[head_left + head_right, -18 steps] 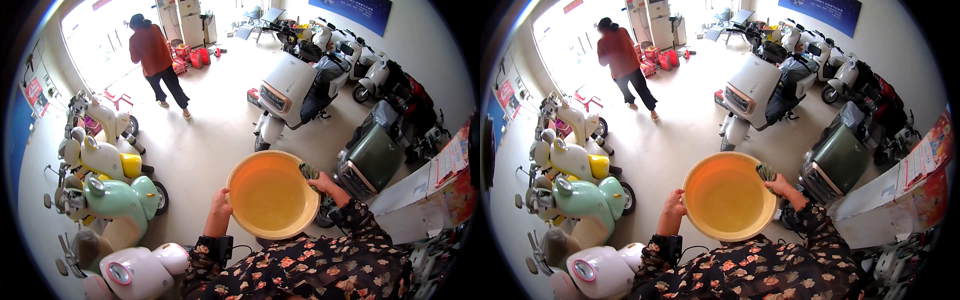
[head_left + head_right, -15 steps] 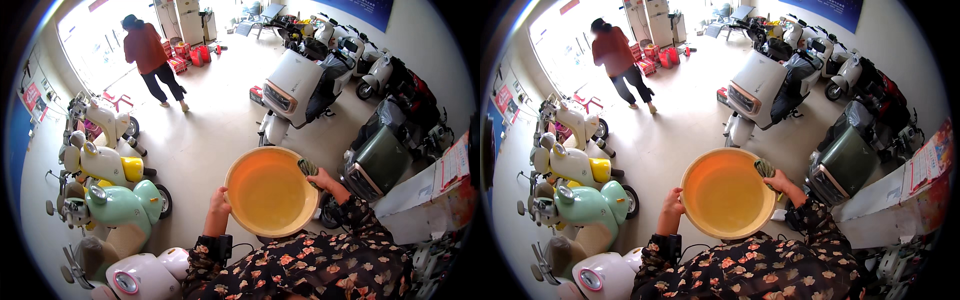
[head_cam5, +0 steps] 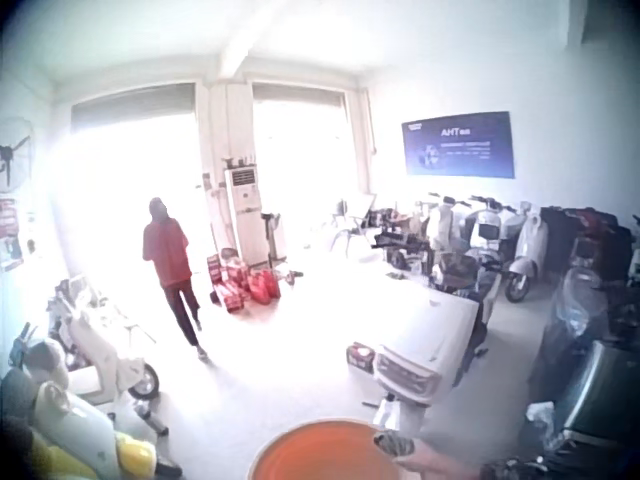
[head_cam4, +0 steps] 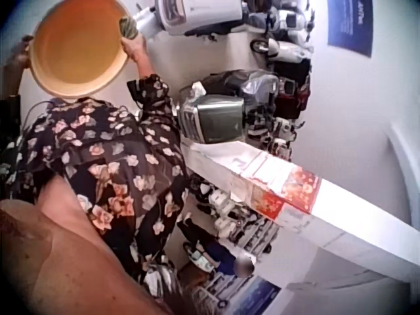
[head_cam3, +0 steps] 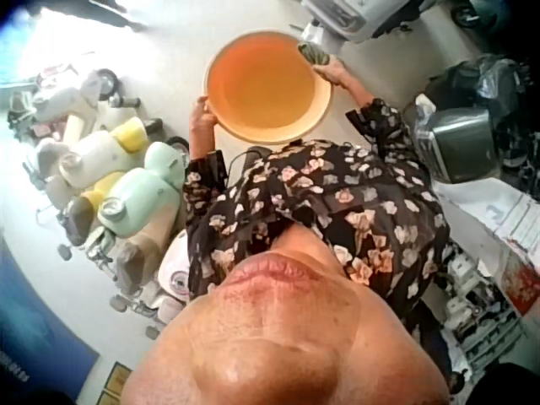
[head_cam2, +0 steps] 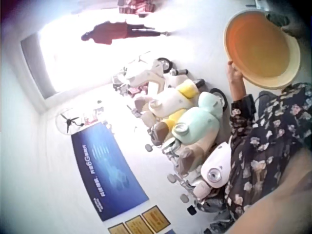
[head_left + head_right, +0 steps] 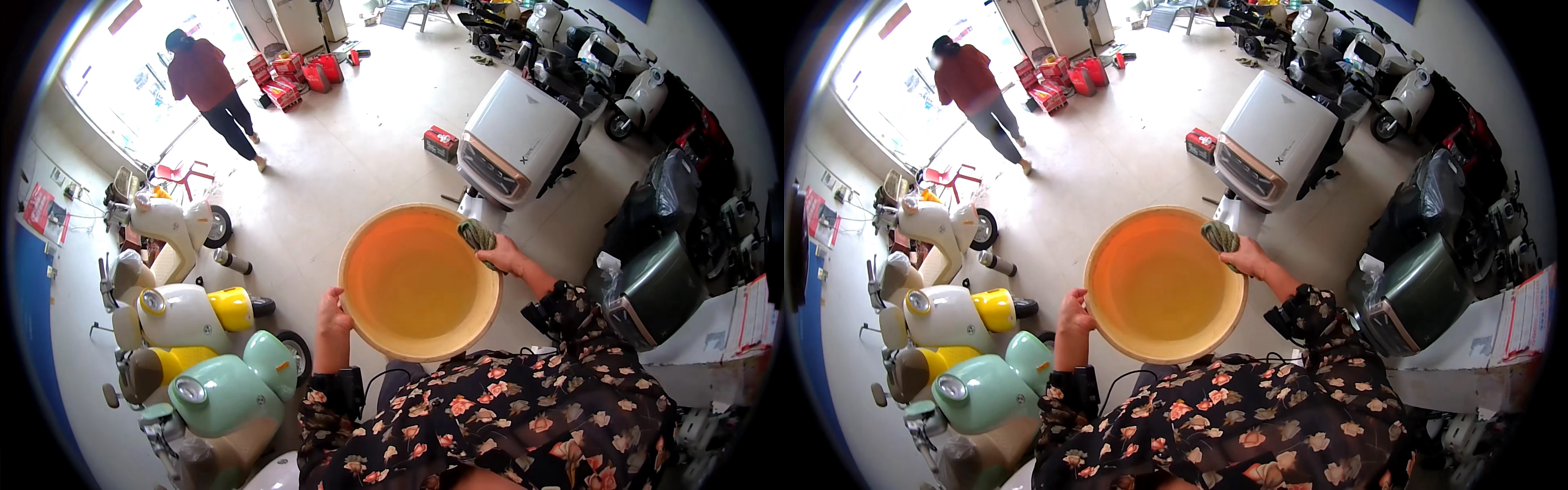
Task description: The person wipes down multiple red batteries and a small motor component using a damp cloth after rinsing the cloth in a yellow bucket of water.
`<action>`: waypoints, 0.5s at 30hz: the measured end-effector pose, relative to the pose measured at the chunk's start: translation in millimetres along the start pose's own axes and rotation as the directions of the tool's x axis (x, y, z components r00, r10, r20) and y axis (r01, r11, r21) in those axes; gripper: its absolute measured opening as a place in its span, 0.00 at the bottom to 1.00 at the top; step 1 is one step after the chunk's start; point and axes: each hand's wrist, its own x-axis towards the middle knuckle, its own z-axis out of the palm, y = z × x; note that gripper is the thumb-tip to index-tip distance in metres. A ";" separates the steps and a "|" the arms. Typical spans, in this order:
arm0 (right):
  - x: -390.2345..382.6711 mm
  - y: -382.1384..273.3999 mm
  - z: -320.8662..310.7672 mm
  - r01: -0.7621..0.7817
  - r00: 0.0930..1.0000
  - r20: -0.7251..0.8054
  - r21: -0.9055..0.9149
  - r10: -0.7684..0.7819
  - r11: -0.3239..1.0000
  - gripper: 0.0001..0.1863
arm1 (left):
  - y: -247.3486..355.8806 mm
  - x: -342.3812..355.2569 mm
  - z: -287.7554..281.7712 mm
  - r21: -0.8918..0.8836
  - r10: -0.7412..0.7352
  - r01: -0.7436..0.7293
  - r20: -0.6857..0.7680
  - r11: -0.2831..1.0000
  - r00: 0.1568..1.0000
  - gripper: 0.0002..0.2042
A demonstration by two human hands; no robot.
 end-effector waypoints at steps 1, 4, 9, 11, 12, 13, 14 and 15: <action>21.0 -16.8 7.1 0.081 0.996 -0.045 0.012 -0.080 0.997 0.20 | 23.5 16.3 11.6 0.001 0.014 -0.014 -0.033 1.000 0.999 0.16; 77.3 -54.3 18.5 0.028 0.998 -0.055 0.046 -0.025 0.999 0.17 | 88.5 62.9 43.6 0.052 0.004 -0.005 0.017 0.999 1.000 0.16; 135.0 -101.6 34.4 0.034 0.990 -0.139 0.123 -0.017 0.992 0.19 | 170.8 128.1 96.2 0.096 -0.040 0.032 0.078 0.995 0.996 0.16; 156.7 -124.1 42.6 -0.033 0.988 -0.148 0.135 0.053 0.990 0.21 | 206.0 153.8 115.4 0.180 -0.052 0.040 0.066 0.983 0.996 0.16; 166.0 -133.4 44.9 -0.009 0.985 -0.171 0.126 0.030 0.992 0.22 | 222.3 168.7 124.8 0.210 -0.073 0.057 0.069 0.976 0.995 0.16; 177.0 -142.3 48.4 -0.020 0.982 -0.185 0.111 0.041 0.994 0.19 | 236.9 184.9 131.8 0.230 -0.075 0.052 0.096 0.972 0.993 0.15; 179.8 -145.7 47.7 -0.076 0.978 -0.186 0.106 0.095 0.991 0.17 | 242.3 192.8 137.5 0.250 -0.088 0.057 0.114 0.967 0.990 0.15; 192.3 -152.7 52.2 -0.128 0.967 -0.204 0.116 0.150 0.985 0.16 | 254.9 209.3 146.5 0.269 -0.103 0.063 0.137 0.961 0.985 0.15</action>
